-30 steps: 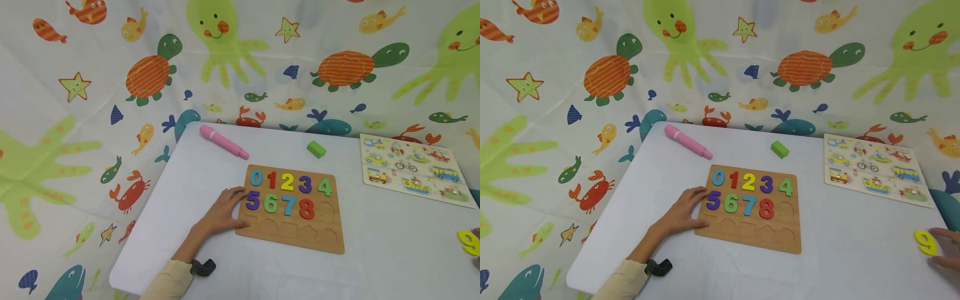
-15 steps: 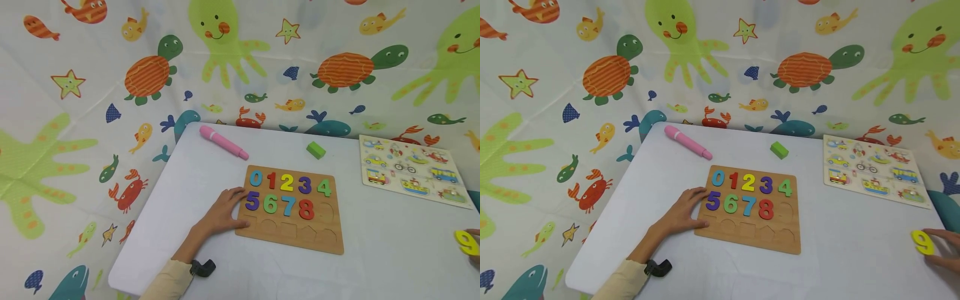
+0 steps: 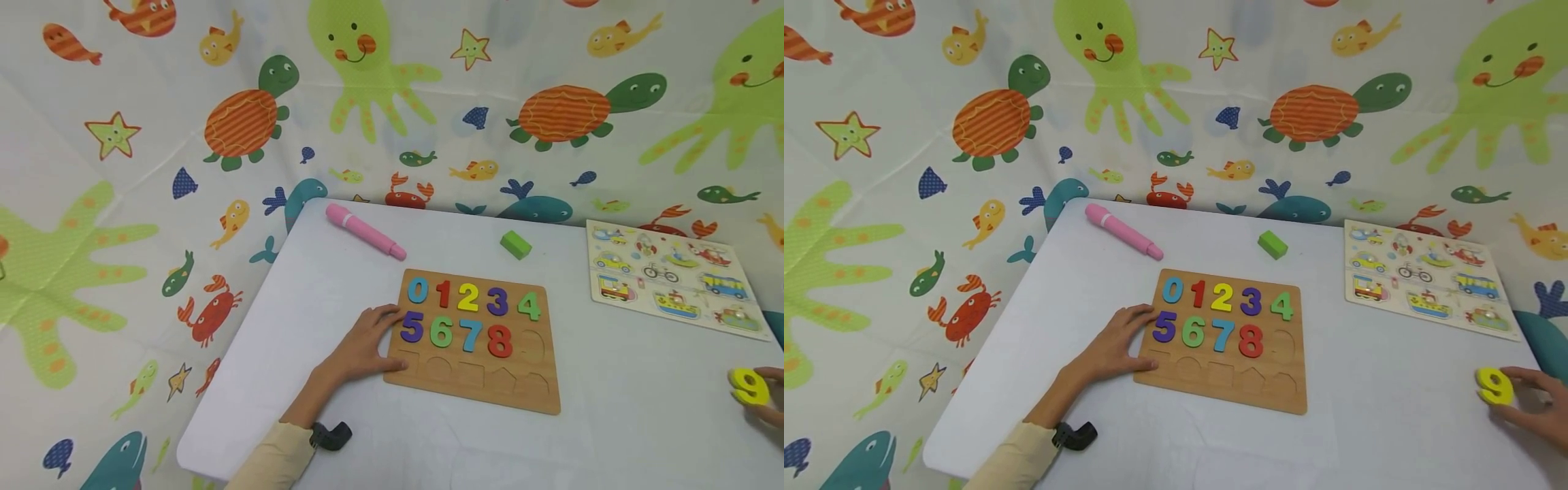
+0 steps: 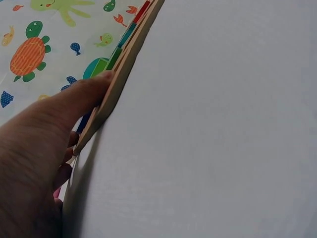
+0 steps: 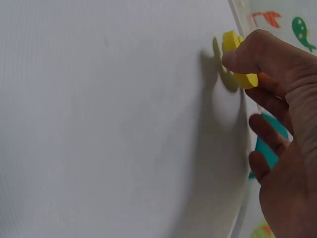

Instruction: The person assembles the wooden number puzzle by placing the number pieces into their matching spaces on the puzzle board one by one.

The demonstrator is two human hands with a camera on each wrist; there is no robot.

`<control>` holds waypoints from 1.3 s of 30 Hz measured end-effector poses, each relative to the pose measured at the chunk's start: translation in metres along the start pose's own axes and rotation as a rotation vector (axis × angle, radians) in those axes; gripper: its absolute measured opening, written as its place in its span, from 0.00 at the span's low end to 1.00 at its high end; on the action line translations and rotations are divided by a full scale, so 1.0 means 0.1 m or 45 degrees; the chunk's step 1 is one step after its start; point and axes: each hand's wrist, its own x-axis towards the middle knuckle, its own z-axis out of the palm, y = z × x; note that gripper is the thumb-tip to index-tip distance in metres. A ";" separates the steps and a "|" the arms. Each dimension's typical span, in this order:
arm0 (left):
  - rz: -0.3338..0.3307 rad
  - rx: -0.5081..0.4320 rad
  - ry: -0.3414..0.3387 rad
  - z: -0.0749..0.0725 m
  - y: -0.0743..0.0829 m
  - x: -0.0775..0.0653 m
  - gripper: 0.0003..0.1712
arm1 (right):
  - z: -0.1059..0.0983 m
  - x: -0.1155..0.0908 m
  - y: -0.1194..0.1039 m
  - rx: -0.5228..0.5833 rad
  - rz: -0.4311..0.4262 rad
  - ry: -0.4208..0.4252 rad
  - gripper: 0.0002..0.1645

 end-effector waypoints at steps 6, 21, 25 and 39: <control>-0.009 0.006 -0.010 -0.01 0.00 0.00 0.55 | 0.00 0.14 -0.42 0.183 0.026 -0.049 0.45; -0.028 -0.008 -0.021 -0.01 0.01 0.00 0.55 | 0.12 0.34 -2.14 0.440 -0.352 -0.152 0.42; -0.032 -0.002 -0.030 -0.01 0.00 0.00 0.56 | 0.28 0.34 -2.44 0.450 -0.428 -0.155 0.43; -0.013 -0.012 -0.009 -0.02 0.01 0.00 0.55 | 0.60 0.25 -2.92 0.478 -0.406 -0.241 0.39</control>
